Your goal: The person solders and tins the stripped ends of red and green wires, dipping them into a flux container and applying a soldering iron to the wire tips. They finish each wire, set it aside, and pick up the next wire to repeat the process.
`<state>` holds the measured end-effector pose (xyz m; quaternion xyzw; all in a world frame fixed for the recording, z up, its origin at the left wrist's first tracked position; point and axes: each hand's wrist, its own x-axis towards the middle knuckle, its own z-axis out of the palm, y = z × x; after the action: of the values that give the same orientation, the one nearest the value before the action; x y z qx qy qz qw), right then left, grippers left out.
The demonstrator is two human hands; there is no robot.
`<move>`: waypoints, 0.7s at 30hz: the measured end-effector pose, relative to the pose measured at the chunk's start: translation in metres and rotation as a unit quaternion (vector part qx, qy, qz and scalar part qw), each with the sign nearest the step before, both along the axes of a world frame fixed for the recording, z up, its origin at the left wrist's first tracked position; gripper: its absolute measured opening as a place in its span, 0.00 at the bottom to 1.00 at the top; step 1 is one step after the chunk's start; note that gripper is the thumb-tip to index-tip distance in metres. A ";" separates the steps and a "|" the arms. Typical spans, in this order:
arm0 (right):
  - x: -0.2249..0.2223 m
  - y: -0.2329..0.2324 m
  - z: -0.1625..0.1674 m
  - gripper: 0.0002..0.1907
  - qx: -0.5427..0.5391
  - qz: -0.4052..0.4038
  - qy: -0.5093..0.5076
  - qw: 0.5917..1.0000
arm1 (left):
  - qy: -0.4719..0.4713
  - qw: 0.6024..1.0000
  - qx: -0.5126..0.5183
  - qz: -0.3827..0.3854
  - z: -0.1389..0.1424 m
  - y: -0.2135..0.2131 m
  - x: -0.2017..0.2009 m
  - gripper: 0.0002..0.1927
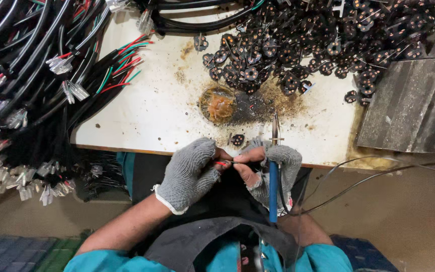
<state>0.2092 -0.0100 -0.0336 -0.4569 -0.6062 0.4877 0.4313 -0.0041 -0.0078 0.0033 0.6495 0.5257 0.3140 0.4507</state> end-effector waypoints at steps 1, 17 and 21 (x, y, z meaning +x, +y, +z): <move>-0.002 -0.002 -0.002 0.27 0.014 -0.009 0.047 0.999 | 0.002 1.000 -0.014 -0.001 0.000 0.000 0.000 0.09; 0.008 0.013 0.043 0.04 -0.062 -0.002 -0.088 0.994 | -0.020 0.996 0.064 0.052 0.004 0.010 -0.013 0.07; 0.000 0.038 0.041 0.05 0.005 -0.050 -0.212 0.976 | 0.052 0.986 0.064 0.146 0.002 0.038 -0.027 0.07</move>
<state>0.2094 0.0284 0.0076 -0.5781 -0.6624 0.3542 0.3188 -0.0313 0.0303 0.0057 0.6085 0.6164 0.3755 0.3299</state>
